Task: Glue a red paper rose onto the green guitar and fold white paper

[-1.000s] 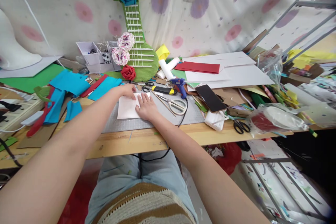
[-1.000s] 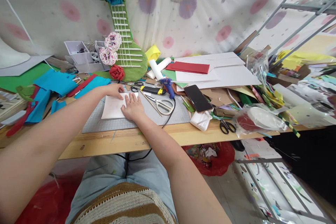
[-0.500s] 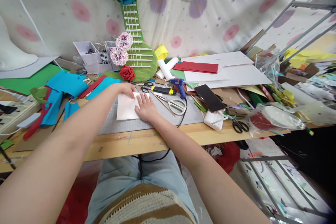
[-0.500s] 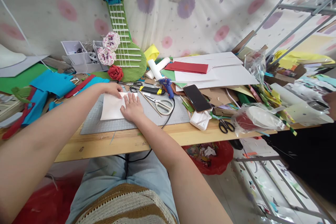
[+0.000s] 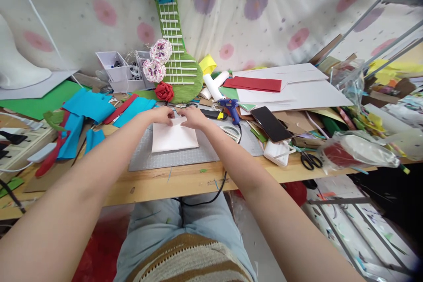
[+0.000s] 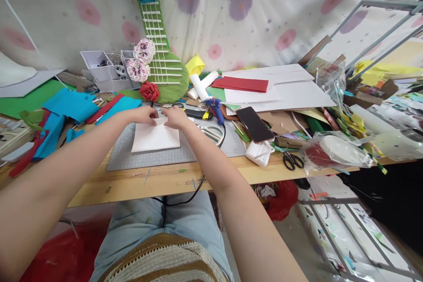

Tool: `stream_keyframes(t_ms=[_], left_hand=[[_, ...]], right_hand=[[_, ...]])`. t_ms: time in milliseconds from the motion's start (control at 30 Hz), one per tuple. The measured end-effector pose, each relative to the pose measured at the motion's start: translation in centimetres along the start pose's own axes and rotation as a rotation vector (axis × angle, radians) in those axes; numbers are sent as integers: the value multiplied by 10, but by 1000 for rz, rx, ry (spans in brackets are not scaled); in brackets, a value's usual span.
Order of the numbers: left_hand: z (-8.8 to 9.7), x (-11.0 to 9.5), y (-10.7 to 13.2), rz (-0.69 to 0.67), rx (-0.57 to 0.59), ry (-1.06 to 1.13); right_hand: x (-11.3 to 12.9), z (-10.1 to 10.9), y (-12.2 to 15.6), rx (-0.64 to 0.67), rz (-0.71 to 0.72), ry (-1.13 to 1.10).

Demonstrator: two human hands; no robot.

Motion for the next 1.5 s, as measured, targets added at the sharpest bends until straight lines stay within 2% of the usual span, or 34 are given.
stream_keyframes(t_ms=[100, 167, 333, 533, 633, 767, 900, 1333, 1500], left_hand=[[-2, -1, 3, -32, -28, 5], [-5, 1, 5, -57, -59, 13], [-11, 3, 14, -113, -147, -2], [-20, 7, 38, -104, -231, 14], [-25, 8, 49, -174, -312, -18], [-31, 7, 59, -295, -427, -80], [-37, 5, 65, -349, -517, -134], [-48, 11, 72, -393, -661, -218], [-51, 12, 73, -371, -696, -166]], right_hand=[[3, -5, -10, 89, 24, 96], [4, -8, -12, 83, 49, 113], [3, -14, -5, -50, 144, 87], [2, -24, 12, -233, 249, 40], [4, -27, 20, -279, 286, 64], [6, -28, 28, -274, 312, 136], [8, -26, 31, -266, 319, 183], [0, -27, 35, -270, 473, 224], [-3, -27, 39, -258, 452, 226]])
Point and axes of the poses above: each hand's wrist, its own y-axis away from the middle knuckle, its own z-axis out of the back of the hand, x = y × z, the point moved 5 cm from there along -y, towards the middle knuckle, and after that the axes turned 6 degrees about -z, right-handed, at the moved point
